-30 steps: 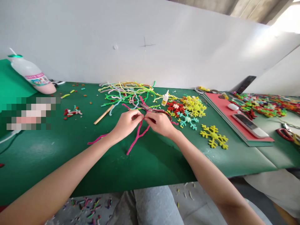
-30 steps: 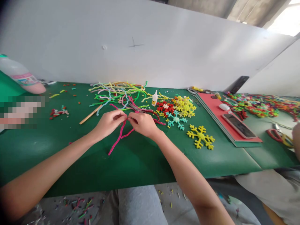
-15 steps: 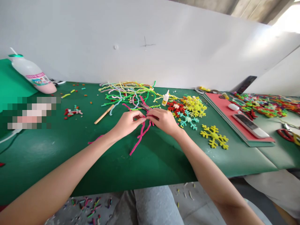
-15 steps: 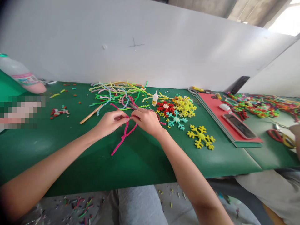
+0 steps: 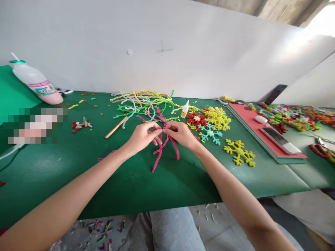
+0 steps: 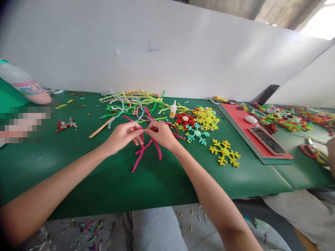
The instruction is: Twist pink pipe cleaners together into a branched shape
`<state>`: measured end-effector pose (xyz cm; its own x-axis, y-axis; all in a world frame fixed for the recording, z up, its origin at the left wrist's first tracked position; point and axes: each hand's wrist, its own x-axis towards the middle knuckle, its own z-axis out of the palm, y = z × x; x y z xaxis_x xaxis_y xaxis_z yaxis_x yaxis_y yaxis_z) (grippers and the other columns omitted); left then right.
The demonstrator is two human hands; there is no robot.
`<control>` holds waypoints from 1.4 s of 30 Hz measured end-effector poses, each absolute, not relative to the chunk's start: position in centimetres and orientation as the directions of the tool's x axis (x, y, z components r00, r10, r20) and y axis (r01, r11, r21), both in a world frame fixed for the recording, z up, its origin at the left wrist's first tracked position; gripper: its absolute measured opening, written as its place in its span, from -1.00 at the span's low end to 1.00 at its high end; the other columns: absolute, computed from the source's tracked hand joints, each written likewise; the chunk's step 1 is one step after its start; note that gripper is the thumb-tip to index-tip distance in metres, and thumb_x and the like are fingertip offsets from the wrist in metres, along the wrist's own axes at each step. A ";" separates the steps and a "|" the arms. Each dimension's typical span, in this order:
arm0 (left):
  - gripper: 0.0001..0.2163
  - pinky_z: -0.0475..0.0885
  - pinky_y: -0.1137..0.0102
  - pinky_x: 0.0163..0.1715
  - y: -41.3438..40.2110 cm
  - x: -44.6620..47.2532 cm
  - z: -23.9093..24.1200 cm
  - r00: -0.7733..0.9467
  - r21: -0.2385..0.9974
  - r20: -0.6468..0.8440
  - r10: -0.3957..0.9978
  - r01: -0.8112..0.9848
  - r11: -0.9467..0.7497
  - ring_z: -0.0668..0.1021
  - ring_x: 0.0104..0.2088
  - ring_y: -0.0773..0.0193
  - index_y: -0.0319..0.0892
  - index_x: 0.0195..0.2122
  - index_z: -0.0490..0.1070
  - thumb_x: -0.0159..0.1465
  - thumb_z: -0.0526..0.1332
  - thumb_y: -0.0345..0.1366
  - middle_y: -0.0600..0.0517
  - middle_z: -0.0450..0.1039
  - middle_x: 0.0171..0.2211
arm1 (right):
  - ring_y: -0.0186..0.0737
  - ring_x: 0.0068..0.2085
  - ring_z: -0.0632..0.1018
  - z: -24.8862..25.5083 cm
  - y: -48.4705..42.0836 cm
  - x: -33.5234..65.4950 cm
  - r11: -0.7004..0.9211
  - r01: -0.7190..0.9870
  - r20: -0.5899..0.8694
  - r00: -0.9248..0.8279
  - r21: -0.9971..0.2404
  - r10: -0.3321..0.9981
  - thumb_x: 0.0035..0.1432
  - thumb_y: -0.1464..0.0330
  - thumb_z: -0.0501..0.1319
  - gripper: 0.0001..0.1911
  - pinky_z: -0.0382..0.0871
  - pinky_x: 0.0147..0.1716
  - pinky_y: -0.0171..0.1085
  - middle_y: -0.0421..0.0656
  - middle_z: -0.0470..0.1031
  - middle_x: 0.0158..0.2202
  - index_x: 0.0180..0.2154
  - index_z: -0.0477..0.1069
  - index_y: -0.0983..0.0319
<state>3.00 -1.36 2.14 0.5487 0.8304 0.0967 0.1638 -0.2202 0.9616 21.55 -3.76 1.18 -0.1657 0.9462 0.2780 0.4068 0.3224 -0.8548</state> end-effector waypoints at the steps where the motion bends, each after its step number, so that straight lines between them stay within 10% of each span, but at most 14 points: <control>1: -0.73 0.50 0.38 -0.55 -1.4 3.0 2.2 0.547 0.965 0.092 0.832 0.157 -0.211 0.63 -0.49 0.15 -0.16 -0.36 0.36 0.20 0.27 -0.05 0.07 0.40 -0.52 | -0.39 -0.57 0.24 1.2 -3.8 21.5 0.250 0.316 0.203 -0.173 -0.915 0.964 0.14 0.22 0.25 -0.74 0.08 -0.55 -0.32 -0.29 0.27 -0.62 -0.48 0.37 0.24; 10: -0.73 0.52 0.35 -0.46 -1.6 3.1 2.7 0.548 0.991 0.044 0.836 0.082 -0.106 0.60 -0.47 0.20 -0.18 -0.37 0.37 0.17 0.30 -0.07 0.04 0.50 -0.49 | -0.40 -0.51 0.43 1.4 -4.0 21.8 -0.086 -0.139 -0.033 -0.346 -0.987 0.938 0.04 0.21 0.35 -0.72 0.27 -0.48 -0.37 -0.19 0.55 -0.51 -0.34 0.38 0.27; 42: -0.82 0.47 0.40 -0.39 -1.8 3.2 3.2 0.613 0.984 -0.050 0.789 -0.105 0.144 0.60 -0.45 0.27 -0.21 -0.43 0.33 0.22 0.28 -0.26 0.03 0.50 -0.52 | -0.43 -0.57 0.34 1.0 -4.0 21.0 0.203 -0.084 0.216 -0.199 -0.976 0.956 0.00 0.21 0.40 -0.69 0.15 -0.61 -0.37 -0.29 0.38 -0.53 -0.38 0.38 0.26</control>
<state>3.19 -1.80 3.23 0.6125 0.7889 -0.0498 -0.1055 0.1440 0.9839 20.99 -3.98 0.98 -0.1992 0.9559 0.2157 -0.0838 0.2027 -0.9756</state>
